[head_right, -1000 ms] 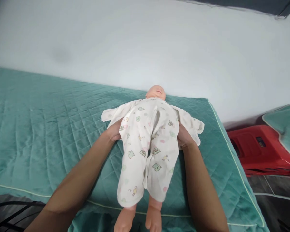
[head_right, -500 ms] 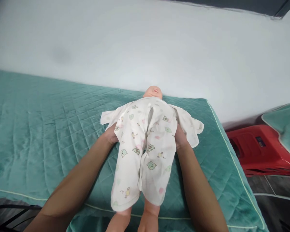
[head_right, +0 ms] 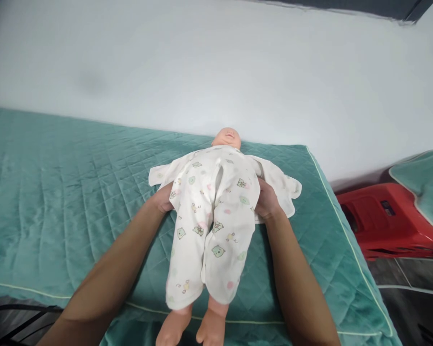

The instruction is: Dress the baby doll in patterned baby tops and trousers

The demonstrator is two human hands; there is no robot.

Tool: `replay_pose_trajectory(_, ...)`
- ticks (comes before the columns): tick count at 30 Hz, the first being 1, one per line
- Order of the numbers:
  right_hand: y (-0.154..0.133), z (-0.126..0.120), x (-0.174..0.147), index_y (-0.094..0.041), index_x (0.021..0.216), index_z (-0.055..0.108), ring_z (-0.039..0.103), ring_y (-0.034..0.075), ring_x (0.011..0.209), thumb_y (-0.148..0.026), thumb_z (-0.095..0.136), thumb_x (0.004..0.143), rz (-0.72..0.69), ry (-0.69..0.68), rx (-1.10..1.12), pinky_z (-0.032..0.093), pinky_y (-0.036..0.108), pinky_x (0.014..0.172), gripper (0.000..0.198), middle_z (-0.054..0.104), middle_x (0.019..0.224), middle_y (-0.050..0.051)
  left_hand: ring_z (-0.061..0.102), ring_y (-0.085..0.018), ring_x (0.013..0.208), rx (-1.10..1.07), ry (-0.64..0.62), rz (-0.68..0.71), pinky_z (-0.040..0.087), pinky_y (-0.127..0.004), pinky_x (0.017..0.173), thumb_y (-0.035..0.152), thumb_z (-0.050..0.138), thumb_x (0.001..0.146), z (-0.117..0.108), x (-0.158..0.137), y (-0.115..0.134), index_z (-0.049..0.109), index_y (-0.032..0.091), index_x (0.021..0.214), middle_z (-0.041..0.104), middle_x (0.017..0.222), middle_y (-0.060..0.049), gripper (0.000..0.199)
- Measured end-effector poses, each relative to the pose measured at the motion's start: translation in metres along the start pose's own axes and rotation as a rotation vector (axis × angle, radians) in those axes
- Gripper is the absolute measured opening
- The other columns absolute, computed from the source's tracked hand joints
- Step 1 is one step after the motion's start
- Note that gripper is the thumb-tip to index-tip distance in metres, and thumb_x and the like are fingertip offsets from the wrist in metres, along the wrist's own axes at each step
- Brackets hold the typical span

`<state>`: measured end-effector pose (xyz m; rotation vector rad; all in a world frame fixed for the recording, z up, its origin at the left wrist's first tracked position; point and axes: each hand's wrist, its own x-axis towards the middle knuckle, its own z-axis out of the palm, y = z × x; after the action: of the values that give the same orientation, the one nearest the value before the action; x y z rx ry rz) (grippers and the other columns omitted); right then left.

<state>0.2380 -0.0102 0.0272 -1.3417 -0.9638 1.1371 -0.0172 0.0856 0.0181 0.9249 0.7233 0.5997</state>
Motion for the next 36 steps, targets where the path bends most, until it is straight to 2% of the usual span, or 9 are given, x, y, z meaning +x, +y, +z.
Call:
replay_pose_trajectory(4, 0.004, -0.005, 0.001, -0.025, 0.097, 0.075, 0.070, 0.031, 0.107, -0.044, 0.077, 0.064, 0.107, -0.060, 0.226, 0.059, 0.044, 0.091, 0.038, 0.079, 0.093, 0.004, 0.072, -0.030, 0.093, 0.069, 0.059, 0.023, 0.059, -0.036, 0.084, 0.032, 0.086, 0.060, -0.005, 0.002, -0.002, 0.076, 0.019, 0.106, 0.078, 0.083, -0.008, 0.048)
replay_pose_trajectory(8, 0.007, -0.011, 0.000, -0.024, 0.104, 0.076, 0.072, 0.029, 0.103, -0.035, 0.085, 0.060, 0.119, -0.150, 0.184, 0.060, 0.041, 0.088, 0.046, 0.079, 0.094, 0.005, 0.069, -0.024, 0.072, 0.141, 0.112, 0.020, 0.057, -0.031, 0.062, 0.033, 0.083, 0.063, -0.002, 0.000, -0.003, 0.074, 0.018, 0.112, 0.077, 0.081, -0.007, 0.052)
replay_pose_trajectory(12, 0.000, -0.006, -0.003, -0.024, 0.101, 0.077, 0.073, 0.030, 0.097, -0.034, 0.087, 0.060, 0.177, -0.073, 0.086, 0.062, 0.039, 0.082, 0.043, 0.079, 0.090, 0.006, 0.065, -0.018, 0.062, 0.205, 0.095, 0.016, 0.051, -0.026, 0.052, 0.031, 0.080, 0.068, -0.002, -0.001, -0.003, 0.072, 0.018, 0.116, 0.075, 0.079, -0.006, 0.051)
replay_pose_trajectory(16, -0.012, 0.004, -0.006, -0.024, 0.105, 0.078, 0.073, 0.031, 0.097, -0.040, 0.084, 0.067, 0.201, -0.001, 0.004, 0.063, 0.039, 0.080, 0.041, 0.079, 0.090, 0.006, 0.066, -0.019, 0.065, 0.208, 0.035, 0.009, 0.052, -0.027, 0.057, 0.033, 0.077, 0.071, -0.004, 0.002, -0.003, 0.074, 0.016, 0.110, 0.075, 0.079, -0.007, 0.043)
replay_pose_trajectory(20, -0.016, 0.008, -0.009, -0.025, 0.108, 0.076, 0.067, 0.033, 0.114, -0.040, 0.085, 0.067, 0.117, 0.037, -0.047, 0.060, 0.041, 0.092, 0.045, 0.077, 0.107, 0.006, 0.071, -0.023, 0.078, 0.139, -0.005, 0.021, 0.056, -0.030, 0.065, 0.031, 0.077, 0.069, -0.003, 0.004, -0.002, 0.075, 0.016, 0.106, 0.077, 0.084, -0.008, 0.040)
replay_pose_trajectory(23, -0.016, 0.007, -0.010, -0.027, 0.096, 0.078, 0.062, 0.034, 0.123, -0.038, 0.086, 0.064, 0.063, 0.091, -0.115, 0.055, 0.043, 0.101, 0.036, 0.075, 0.115, 0.004, 0.072, -0.025, 0.080, 0.112, -0.003, 0.029, 0.058, -0.032, 0.068, 0.030, 0.078, 0.066, -0.001, 0.005, -0.001, 0.076, 0.017, 0.100, 0.076, 0.080, -0.007, 0.036)
replay_pose_trajectory(27, -0.016, 0.005, -0.010, -0.026, 0.084, 0.078, 0.062, 0.036, 0.119, -0.030, 0.083, 0.063, -0.003, 0.148, -0.237, 0.051, 0.049, 0.105, 0.021, 0.078, 0.105, 0.005, 0.073, -0.028, 0.083, 0.118, -0.035, 0.025, 0.059, -0.034, 0.068, 0.026, 0.082, 0.058, 0.002, 0.005, -0.001, 0.077, 0.019, 0.095, 0.077, 0.081, -0.007, 0.038)
replay_pose_trajectory(32, -0.013, 0.008, -0.008, -0.024, 0.080, 0.076, 0.061, 0.035, 0.120, -0.024, 0.076, 0.069, -0.151, 0.169, -0.292, 0.051, 0.040, 0.102, 0.011, 0.078, 0.095, 0.005, 0.073, -0.029, 0.090, 0.081, 0.013, 0.090, 0.060, -0.037, 0.077, 0.028, 0.081, 0.060, 0.008, 0.006, -0.003, 0.077, 0.017, 0.095, 0.078, 0.084, -0.007, 0.037)
replay_pose_trajectory(36, -0.009, 0.009, -0.006, -0.022, 0.091, 0.076, 0.060, 0.032, 0.124, -0.032, 0.075, 0.073, -0.166, 0.161, -0.341, 0.051, 0.038, 0.102, 0.021, 0.077, 0.107, 0.007, 0.073, -0.029, 0.095, -0.011, 0.086, 0.140, 0.059, -0.039, 0.086, 0.037, 0.076, 0.069, 0.010, 0.009, -0.008, 0.077, 0.015, 0.094, 0.078, 0.086, -0.006, 0.034)
